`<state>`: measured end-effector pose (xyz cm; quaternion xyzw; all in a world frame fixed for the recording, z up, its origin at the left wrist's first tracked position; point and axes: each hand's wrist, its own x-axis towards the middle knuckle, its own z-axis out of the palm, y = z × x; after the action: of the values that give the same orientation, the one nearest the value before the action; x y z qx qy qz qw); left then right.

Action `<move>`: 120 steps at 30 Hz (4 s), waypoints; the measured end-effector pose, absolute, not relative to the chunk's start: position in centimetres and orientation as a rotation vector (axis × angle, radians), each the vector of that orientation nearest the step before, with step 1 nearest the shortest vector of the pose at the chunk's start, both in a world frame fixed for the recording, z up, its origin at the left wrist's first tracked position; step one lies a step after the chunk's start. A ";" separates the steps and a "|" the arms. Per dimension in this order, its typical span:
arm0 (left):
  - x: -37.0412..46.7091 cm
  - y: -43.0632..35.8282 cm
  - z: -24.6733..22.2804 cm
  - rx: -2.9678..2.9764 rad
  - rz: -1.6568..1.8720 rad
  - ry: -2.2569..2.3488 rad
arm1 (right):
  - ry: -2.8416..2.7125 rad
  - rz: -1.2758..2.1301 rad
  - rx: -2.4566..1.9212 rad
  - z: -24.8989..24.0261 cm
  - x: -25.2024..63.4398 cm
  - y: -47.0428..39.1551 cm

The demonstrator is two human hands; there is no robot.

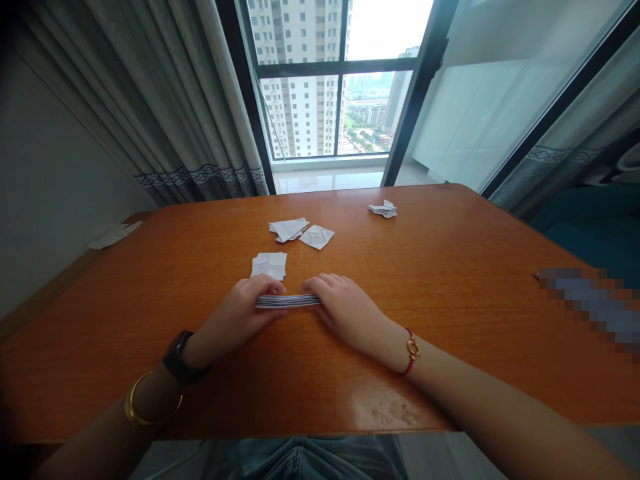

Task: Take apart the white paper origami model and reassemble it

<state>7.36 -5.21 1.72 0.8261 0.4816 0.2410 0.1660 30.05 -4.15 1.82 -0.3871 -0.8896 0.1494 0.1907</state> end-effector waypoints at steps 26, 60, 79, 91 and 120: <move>7.6 -4.9 0.4 2.415 0.540 1.298 | -2.452 0.520 -1.104 0.7 30.9 -2.4; 7.7 -5.1 1.7 2.111 0.880 1.294 | -1.536 0.360 -2.138 -1.0 49.1 13.6; 7.8 -5.4 2.2 2.122 0.892 1.274 | -2.144 -0.199 -1.830 -1.8 45.4 8.3; 7.7 -5.2 1.9 2.139 0.838 1.330 | -2.108 -0.152 -1.835 -2.6 45.3 13.0; 5.4 -2.2 0.2 2.146 0.657 2.116 | -2.673 0.203 -1.115 1.6 30.4 -3.5</move>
<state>5.43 -2.20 0.15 0.6955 0.6857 0.2128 0.0285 30.44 -3.53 1.59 -0.3814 -0.9141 0.0693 0.1187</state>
